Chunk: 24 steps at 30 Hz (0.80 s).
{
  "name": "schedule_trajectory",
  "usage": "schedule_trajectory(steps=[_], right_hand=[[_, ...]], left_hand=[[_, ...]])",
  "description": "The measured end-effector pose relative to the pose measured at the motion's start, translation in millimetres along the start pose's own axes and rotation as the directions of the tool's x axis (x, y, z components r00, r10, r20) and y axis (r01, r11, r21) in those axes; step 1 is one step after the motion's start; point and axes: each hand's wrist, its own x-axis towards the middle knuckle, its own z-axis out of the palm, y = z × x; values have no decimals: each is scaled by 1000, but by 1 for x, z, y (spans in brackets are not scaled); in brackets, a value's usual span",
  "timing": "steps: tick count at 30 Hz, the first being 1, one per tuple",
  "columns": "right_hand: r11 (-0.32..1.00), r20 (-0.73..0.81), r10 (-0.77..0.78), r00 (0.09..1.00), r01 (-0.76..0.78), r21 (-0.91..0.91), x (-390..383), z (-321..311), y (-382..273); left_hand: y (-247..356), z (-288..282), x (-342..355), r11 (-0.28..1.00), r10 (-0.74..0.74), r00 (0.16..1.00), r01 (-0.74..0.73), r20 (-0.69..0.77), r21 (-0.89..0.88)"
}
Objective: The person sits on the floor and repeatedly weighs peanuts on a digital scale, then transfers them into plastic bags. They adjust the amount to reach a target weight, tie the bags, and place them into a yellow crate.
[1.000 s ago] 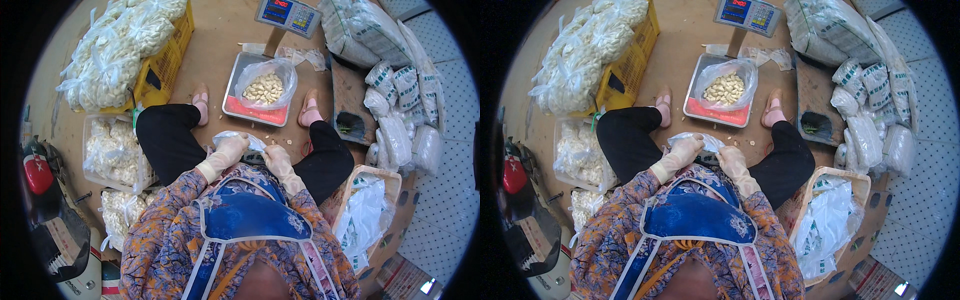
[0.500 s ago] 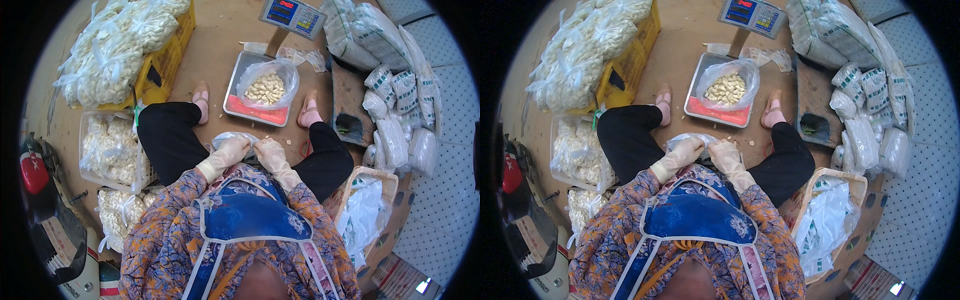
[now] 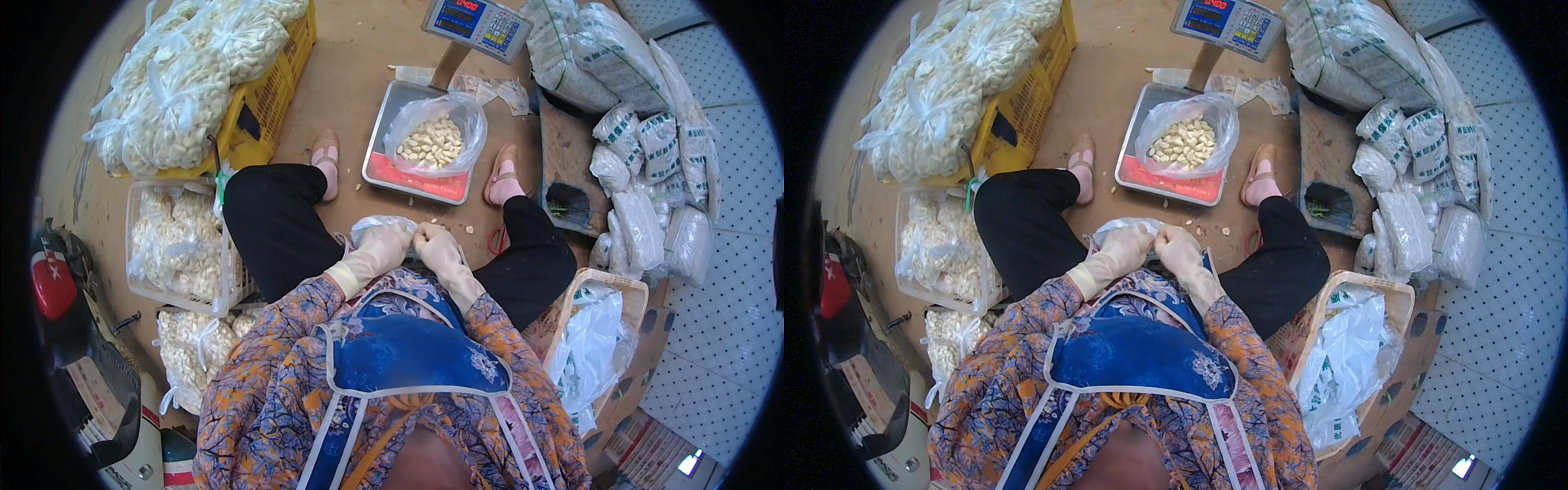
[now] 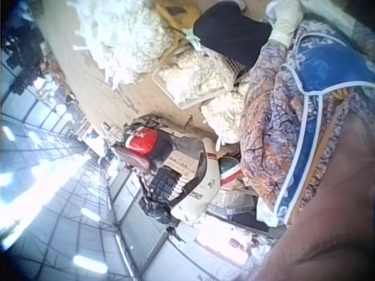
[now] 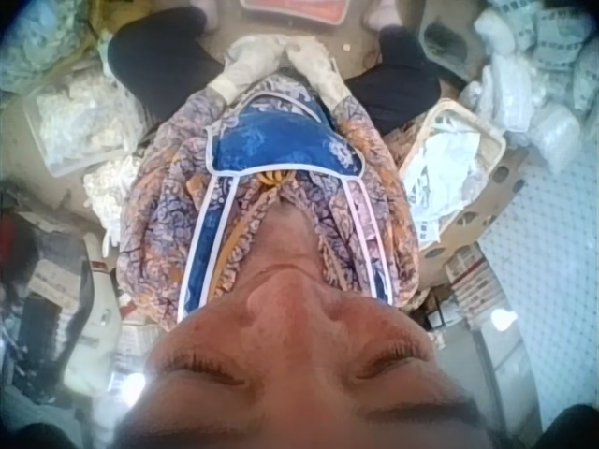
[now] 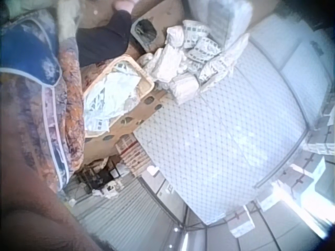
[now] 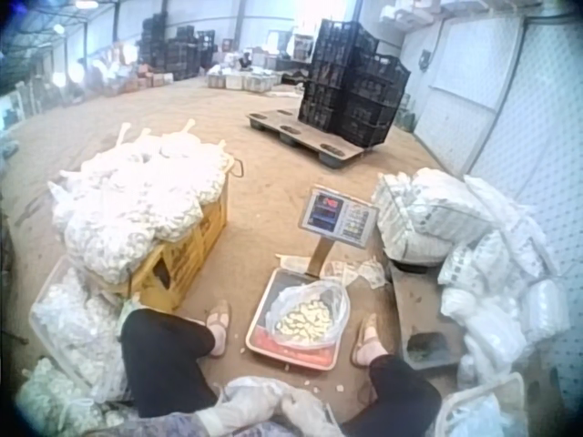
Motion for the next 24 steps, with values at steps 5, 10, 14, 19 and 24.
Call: schedule_trajectory(steps=[5,10,14,19,24], right_hand=[[862,-108,276,955,-196,468,19,28,86],[343,-195,284,939,91,935,5,-23,48],[230,-300,294,907,237,944,-12,-92,24],[911,-831,168,530,240,336,-77,-209,36],[966,-913,88,399,-259,-20,-200,-281,128]], left_hand=[[8,8,1,997,14,995,-21,-94,-69],[-12,11,1,962,-146,974,98,-175,-255],[-13,8,3,953,-146,972,88,-182,-290],[-15,7,-3,946,-84,941,-29,-329,-323],[-21,15,-1,966,-40,962,-32,-269,-255]])
